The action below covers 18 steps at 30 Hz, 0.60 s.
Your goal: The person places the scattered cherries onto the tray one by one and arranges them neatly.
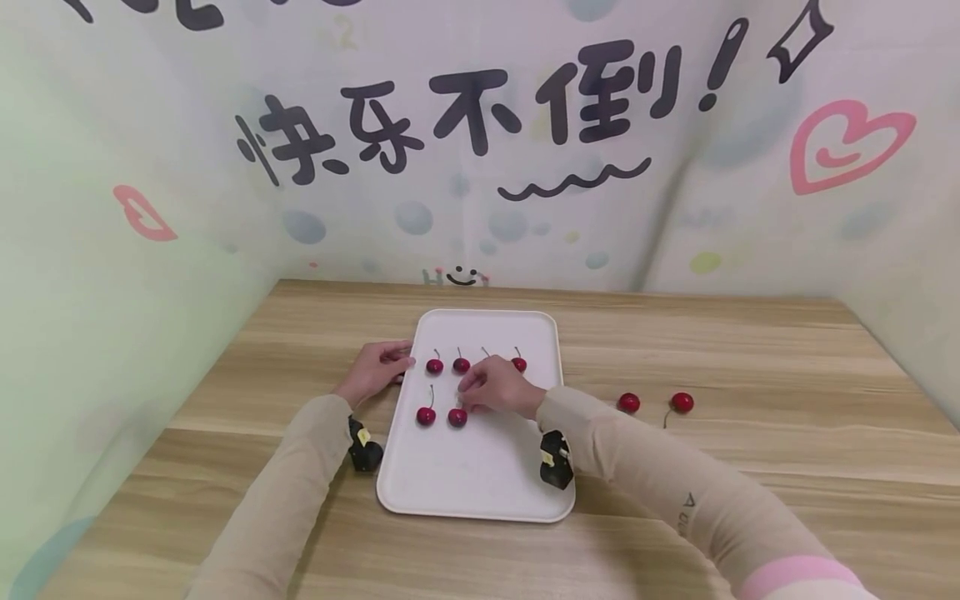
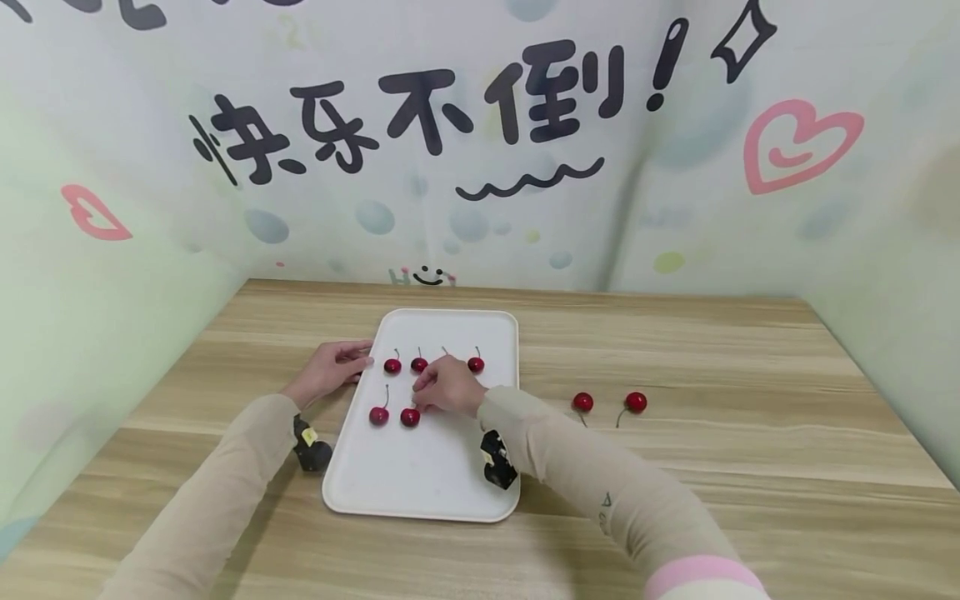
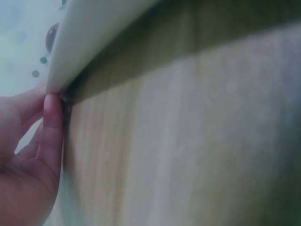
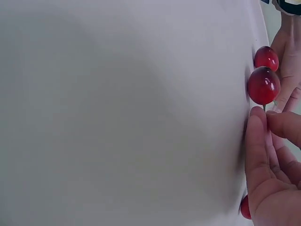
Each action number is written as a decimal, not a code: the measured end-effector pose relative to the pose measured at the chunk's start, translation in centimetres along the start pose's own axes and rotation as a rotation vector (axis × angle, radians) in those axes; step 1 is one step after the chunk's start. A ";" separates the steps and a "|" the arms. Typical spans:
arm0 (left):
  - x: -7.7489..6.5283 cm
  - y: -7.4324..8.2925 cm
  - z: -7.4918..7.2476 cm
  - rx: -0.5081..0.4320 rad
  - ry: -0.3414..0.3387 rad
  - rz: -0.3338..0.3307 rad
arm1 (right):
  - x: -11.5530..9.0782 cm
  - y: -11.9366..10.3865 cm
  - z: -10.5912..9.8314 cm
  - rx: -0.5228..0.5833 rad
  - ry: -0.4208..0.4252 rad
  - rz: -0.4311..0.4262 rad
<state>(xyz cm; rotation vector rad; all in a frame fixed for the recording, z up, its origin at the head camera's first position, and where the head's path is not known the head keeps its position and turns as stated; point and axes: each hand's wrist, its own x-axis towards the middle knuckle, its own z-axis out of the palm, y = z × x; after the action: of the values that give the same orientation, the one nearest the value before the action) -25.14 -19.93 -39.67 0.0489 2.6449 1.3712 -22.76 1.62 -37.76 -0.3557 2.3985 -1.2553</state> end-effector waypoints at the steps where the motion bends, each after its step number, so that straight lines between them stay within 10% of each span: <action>1: 0.0 0.0 0.0 -0.002 0.000 0.000 | 0.0 0.0 0.1 0.010 -0.002 0.009; 18: 0.2 0.0 0.1 0.001 -0.002 -0.007 | -0.2 0.1 0.2 0.041 -0.004 0.023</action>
<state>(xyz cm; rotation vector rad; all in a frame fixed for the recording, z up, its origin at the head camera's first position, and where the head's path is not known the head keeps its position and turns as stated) -25.32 -19.86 -39.74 0.0409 2.6410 1.3673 -22.52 1.59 -37.91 -0.3175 2.3633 -1.2897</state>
